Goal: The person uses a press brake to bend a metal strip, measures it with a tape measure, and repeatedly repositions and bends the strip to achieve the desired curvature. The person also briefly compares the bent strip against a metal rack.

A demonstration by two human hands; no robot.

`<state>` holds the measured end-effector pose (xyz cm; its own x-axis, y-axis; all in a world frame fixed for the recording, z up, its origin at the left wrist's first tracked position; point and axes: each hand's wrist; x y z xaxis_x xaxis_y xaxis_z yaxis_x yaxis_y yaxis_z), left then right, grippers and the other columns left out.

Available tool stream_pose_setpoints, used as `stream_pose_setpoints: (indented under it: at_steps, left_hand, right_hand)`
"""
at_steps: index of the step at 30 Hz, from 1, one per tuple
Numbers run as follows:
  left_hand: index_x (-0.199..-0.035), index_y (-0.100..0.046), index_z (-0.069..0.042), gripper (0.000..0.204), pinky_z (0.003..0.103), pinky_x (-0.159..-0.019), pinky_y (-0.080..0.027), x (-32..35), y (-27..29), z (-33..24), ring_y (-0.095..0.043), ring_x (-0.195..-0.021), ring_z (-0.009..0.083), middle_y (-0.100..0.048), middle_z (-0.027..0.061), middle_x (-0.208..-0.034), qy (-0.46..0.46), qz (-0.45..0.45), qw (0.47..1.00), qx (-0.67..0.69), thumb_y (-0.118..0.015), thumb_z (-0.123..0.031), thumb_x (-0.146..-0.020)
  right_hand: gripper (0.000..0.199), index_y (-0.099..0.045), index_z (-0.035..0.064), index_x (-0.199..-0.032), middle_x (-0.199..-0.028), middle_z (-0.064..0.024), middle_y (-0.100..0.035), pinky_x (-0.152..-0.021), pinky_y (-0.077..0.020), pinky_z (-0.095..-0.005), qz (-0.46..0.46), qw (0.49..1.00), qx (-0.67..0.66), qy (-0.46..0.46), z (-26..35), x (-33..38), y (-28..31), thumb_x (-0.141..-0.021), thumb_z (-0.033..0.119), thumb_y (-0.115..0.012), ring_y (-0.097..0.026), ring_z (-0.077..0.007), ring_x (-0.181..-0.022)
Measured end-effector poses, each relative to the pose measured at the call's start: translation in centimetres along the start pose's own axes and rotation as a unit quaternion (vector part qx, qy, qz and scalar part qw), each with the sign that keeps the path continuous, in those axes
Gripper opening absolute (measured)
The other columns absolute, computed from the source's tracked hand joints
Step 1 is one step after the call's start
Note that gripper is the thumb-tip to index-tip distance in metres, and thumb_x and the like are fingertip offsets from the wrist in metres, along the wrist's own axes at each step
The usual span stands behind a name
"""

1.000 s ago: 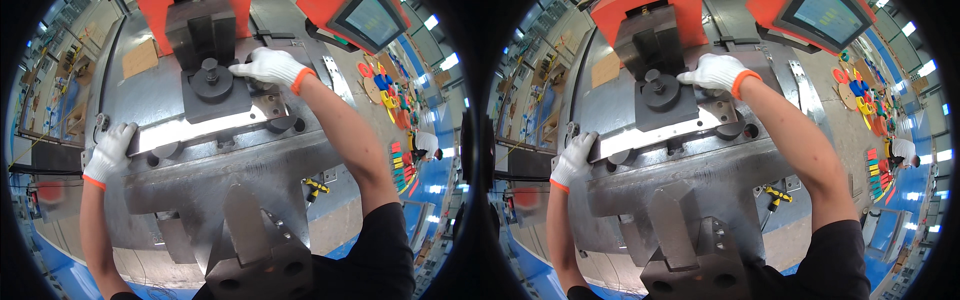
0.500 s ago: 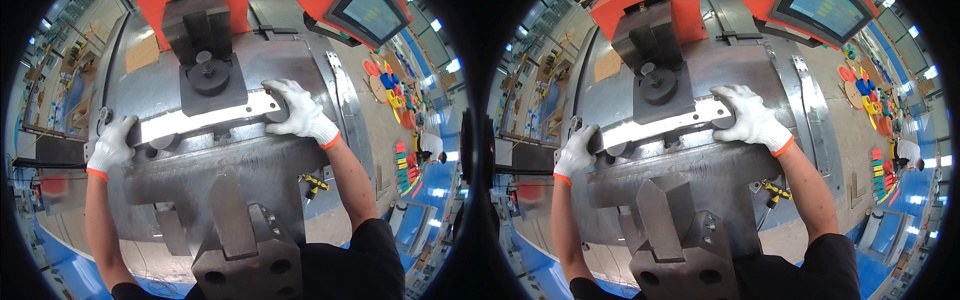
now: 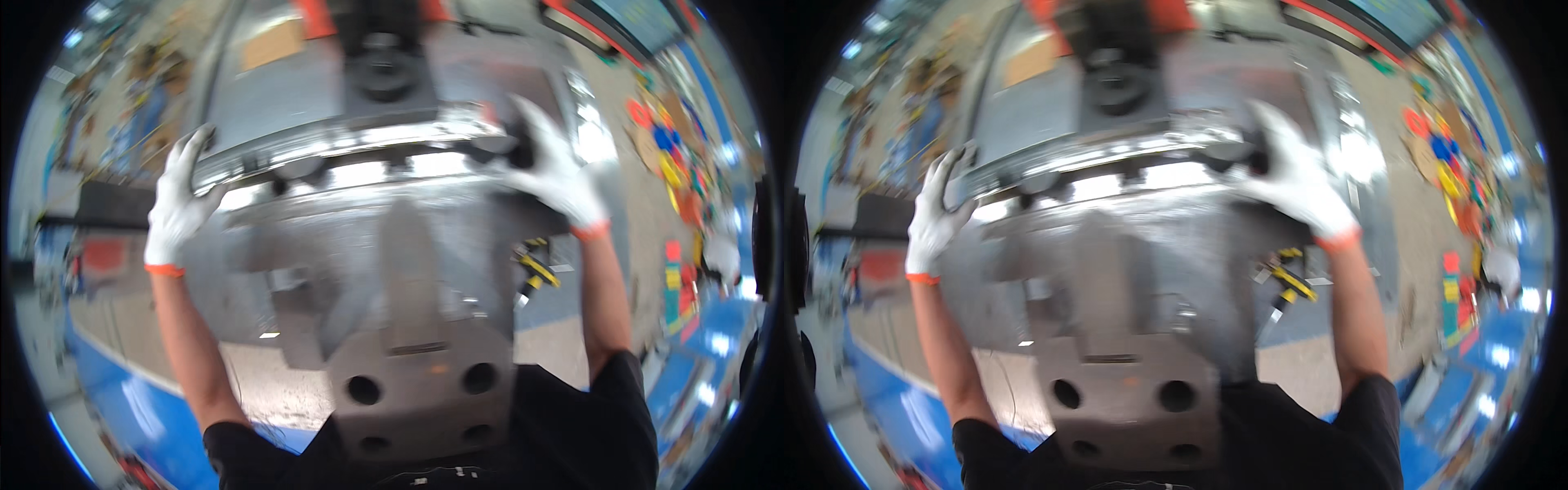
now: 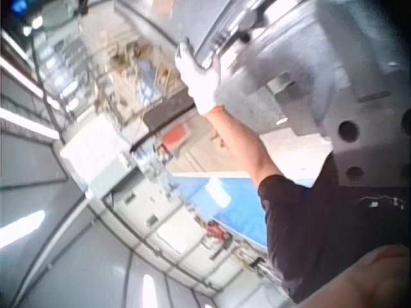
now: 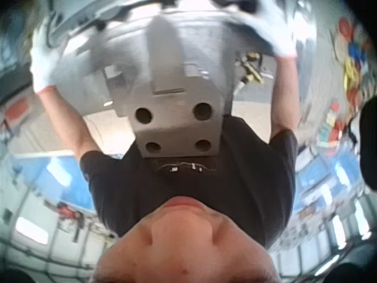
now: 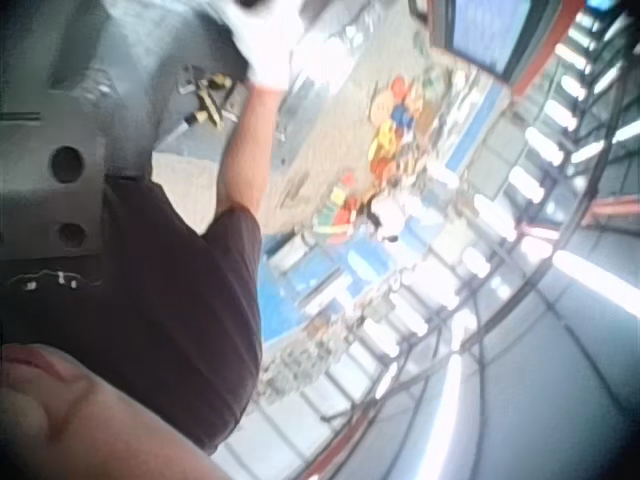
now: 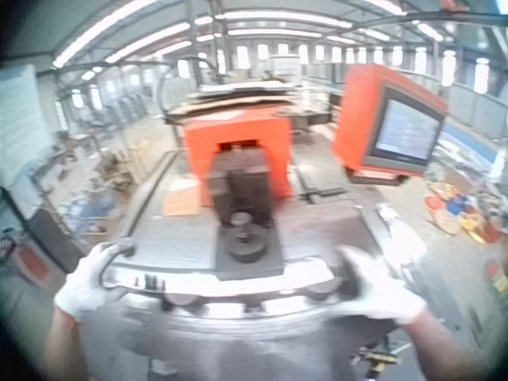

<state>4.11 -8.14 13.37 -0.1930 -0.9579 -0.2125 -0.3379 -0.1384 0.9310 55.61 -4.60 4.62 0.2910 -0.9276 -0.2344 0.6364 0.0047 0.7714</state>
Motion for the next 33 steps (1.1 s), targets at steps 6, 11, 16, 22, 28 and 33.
stream_pose_setpoints:
  at_steps: [6, 11, 16, 22, 28, 33]
  left_hand:
    - [-0.132, -0.066, -0.005, 0.045, 0.037, -0.098, -0.054, 11.2, 4.8, 14.2, -0.071, -0.113, 0.0268, -0.073, 0.0146, -0.122, 0.308, -0.245, 0.919, 0.019, -0.074, -0.019, -0.09]
    - [-0.128, -0.068, -0.013, 0.042, 0.046, -0.098, -0.054, 13.4, -0.8, 19.7, -0.069, -0.116, 0.0375, -0.073, 0.0186, -0.121, 0.453, -0.143, 0.878, -0.056, -0.066, -0.034, -0.092]
    - [-0.16, -0.038, -0.023, 0.083, 0.052, -0.112, -0.046, 9.6, -8.4, 27.7, -0.052, -0.137, 0.0428, -0.05, 0.0238, -0.151, 0.302, -0.028, 0.936, -0.18, -0.076, -0.035, -0.088]
    - [-0.163, -0.034, -0.025, 0.088, 0.053, -0.116, -0.042, -0.7, -10.5, 35.9, -0.046, -0.142, 0.0482, -0.039, 0.0296, -0.16, 0.14, -0.042, 0.977, -0.153, -0.074, -0.05, -0.088]
    - [-0.16, -0.04, -0.026, 0.082, 0.052, -0.108, -0.047, -4.9, -14.1, 35.4, -0.056, -0.128, 0.0479, -0.053, 0.0304, -0.142, 0.138, -0.018, 0.986, -0.089, -0.075, -0.048, -0.089]
    - [-0.144, -0.051, -0.013, 0.062, 0.05, -0.096, -0.052, -5.1, -12.9, 32.3, -0.066, -0.11, 0.0421, -0.065, 0.0247, -0.122, 0.27, 0.022, 0.961, -0.057, -0.072, -0.037, -0.091]
  right_hand:
    - [0.064, -0.042, -0.002, -0.157, -0.155, -0.0172, -0.051, -0.12, -0.0373, -0.038, -0.026, 0.962, -0.236, -0.133, -4.4, 9.7, 2.6, -0.095, -0.005, -0.06, -0.05, -0.0265, -0.144]
    - [0.058, -0.046, -0.0023, -0.155, -0.155, -0.0163, -0.052, -0.12, -0.0364, -0.0375, -0.086, 0.971, -0.165, -0.153, -2.6, 10.9, 1.1, -0.098, -0.006, -0.057, -0.051, -0.0248, -0.143]
    - [0.058, -0.045, -0.002, -0.155, -0.154, -0.0151, -0.053, -0.121, -0.0366, -0.0381, -0.124, 0.978, -0.087, -0.146, -2.6, 10.1, -0.4, -0.098, -0.007, -0.057, -0.05, -0.0251, -0.143]
    - [0.057, -0.047, -0.0023, -0.153, -0.151, -0.0146, -0.056, -0.118, -0.0397, -0.0358, -0.147, 0.961, -0.147, -0.181, -3.3, 10.5, -0.4, -0.098, -0.007, -0.059, -0.053, -0.0234, -0.139]
    - [0.056, -0.051, -0.0036, -0.149, -0.145, -0.0144, -0.06, -0.115, -0.0434, -0.035, -0.165, 0.951, -0.13, -0.226, -0.9, 9.8, -0.6, -0.096, -0.002, -0.067, -0.058, -0.0218, -0.134]
    - [0.053, -0.054, -0.0019, -0.147, -0.138, -0.0125, -0.065, -0.113, -0.0456, -0.0339, -0.166, 0.949, -0.132, -0.235, -0.1, 9.7, 0.2, -0.096, 0.001, -0.069, -0.061, -0.0202, -0.128]
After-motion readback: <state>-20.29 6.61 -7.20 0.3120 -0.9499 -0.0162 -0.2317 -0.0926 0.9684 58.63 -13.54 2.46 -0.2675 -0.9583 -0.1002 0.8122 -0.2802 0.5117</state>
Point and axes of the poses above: each hand's wrist, its own x-axis away from the middle knuckle, its own y-axis out of the back of the hand, z = x × y
